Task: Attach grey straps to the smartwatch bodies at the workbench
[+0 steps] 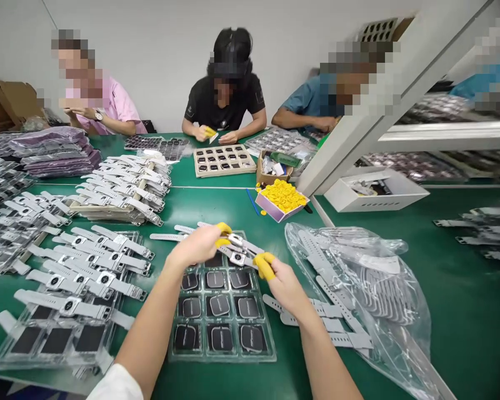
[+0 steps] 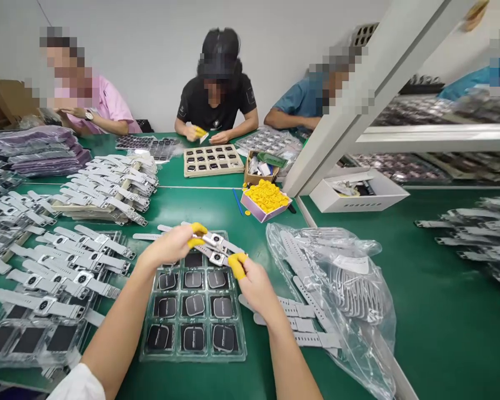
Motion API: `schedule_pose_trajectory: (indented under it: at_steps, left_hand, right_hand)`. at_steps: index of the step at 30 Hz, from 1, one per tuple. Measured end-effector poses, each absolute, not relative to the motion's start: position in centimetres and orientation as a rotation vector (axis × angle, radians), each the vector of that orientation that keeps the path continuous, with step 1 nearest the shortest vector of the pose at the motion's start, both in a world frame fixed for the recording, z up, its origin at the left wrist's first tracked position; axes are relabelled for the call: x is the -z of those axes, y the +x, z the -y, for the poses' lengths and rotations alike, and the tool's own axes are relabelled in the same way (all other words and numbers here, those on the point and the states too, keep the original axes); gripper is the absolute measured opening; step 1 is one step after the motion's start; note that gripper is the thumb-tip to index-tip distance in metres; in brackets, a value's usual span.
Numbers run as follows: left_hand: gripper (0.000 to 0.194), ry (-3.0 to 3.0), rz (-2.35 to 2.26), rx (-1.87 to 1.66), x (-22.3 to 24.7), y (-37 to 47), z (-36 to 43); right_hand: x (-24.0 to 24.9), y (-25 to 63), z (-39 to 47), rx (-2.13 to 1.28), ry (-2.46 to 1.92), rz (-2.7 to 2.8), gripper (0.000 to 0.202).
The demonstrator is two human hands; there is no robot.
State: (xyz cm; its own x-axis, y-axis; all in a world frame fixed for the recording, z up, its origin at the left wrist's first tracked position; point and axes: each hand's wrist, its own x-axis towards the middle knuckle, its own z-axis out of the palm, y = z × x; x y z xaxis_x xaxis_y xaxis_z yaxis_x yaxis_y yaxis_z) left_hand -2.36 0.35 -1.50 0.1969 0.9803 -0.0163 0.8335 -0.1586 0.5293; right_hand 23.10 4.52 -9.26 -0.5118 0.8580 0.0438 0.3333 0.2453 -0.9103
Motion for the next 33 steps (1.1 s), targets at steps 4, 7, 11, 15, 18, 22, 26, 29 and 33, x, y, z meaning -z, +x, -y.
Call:
schedule_pose_trajectory:
  at_steps: [4,7,11,15,18,22,26,29,33]
  left_hand:
    - [0.029,2.026,-1.851,-0.304,1.7,-5.1,-0.3]
    - [0.031,1.927,-1.869,-0.191,2.1,-6.6,0.0]
    - [0.021,1.896,-1.861,-0.080,2.8,-7.4,0.5]
    - [0.020,1.912,-2.014,-0.037,4.0,-6.7,1.0]
    - [0.017,1.958,-2.163,-0.052,4.6,-5.9,1.9]
    - [0.019,2.072,-2.223,-0.209,5.1,-6.2,4.4]
    - [0.028,2.145,-2.253,-0.148,6.5,-7.5,6.9]
    - [0.036,2.104,-2.336,0.082,7.2,-7.6,7.9]
    - [0.039,2.073,-2.398,0.195,7.2,-6.9,7.9]
  right_hand:
    - [10.7,22.6,-4.4,-0.897,-1.098,2.135,0.034]
    - [11.5,21.6,-3.6,-0.775,-1.100,2.254,0.028]
    - [11.6,20.2,-2.8,-0.576,-1.109,2.441,0.024]
    - [10.4,19.4,-2.7,-0.426,-1.250,2.559,0.027]
    - [9.1,19.6,-2.9,-0.440,-1.325,2.564,0.026]
    - [7.5,21.7,-4.2,-0.393,-1.541,2.452,0.026]
    - [7.0,25.9,-6.4,-0.318,-1.880,2.207,0.028]
    - [7.3,28.8,-8.0,-0.325,-2.018,2.042,0.029]
    - [7.7,30.6,-9.3,-0.378,-2.202,1.924,0.038]
